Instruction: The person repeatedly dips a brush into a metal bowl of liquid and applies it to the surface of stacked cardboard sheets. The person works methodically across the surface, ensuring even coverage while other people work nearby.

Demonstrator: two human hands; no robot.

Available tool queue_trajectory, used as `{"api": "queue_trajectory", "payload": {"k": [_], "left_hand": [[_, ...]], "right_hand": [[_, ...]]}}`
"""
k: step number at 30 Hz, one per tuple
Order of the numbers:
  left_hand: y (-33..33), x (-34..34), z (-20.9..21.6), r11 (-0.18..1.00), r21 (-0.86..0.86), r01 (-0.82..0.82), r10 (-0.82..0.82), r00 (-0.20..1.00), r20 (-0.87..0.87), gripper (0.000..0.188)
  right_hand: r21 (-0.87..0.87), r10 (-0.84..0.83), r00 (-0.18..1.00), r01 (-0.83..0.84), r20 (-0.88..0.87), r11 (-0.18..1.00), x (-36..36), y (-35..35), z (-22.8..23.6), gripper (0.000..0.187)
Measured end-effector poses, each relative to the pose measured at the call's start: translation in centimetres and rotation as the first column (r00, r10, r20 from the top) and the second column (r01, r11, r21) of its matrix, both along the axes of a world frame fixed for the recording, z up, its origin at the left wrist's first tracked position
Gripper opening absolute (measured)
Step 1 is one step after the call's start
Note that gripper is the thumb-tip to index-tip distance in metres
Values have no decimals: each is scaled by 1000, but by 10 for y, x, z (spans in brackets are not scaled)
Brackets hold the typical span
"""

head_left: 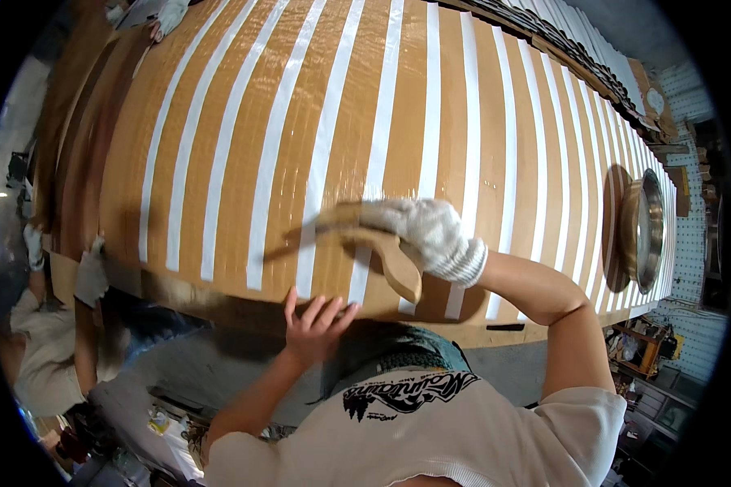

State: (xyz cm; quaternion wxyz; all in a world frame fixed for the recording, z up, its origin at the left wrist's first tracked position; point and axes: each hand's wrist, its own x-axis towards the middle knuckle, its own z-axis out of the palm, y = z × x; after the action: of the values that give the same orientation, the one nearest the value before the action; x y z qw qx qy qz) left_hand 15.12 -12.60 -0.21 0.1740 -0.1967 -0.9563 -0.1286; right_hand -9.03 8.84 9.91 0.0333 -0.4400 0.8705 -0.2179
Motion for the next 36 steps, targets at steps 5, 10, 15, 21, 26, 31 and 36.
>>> {"api": "queue_trajectory", "payload": {"k": [5,10,15,21,26,31,36], "left_hand": [[0,4,9,999,50,-10,7,999,47,63],[1,6,13,996,87,16,-24,995,98,71],[-5,11,3,987,160,17,-33,995,98,65],[-3,11,8,992,120,44,-51,997,59,71],[-8,12,4,993,116,33,-43,995,88,72],[-10,14,3,997,73,24,-28,998,51,73],[-1,7,7,998,47,41,-43,999,31,74]], "right_hand": [[188,-233,972,230,-5,955,-14,8,1,39],[-121,-287,938,268,-193,956,28,-2,-6,37],[46,-35,987,43,-158,998,132,4,-10,61],[-199,-181,983,171,-35,965,54,5,-11,26],[112,-171,967,194,-191,975,140,-8,4,39],[316,-261,950,197,173,928,91,26,17,31],[-365,-443,865,344,-234,865,19,82,-17,32]]}}
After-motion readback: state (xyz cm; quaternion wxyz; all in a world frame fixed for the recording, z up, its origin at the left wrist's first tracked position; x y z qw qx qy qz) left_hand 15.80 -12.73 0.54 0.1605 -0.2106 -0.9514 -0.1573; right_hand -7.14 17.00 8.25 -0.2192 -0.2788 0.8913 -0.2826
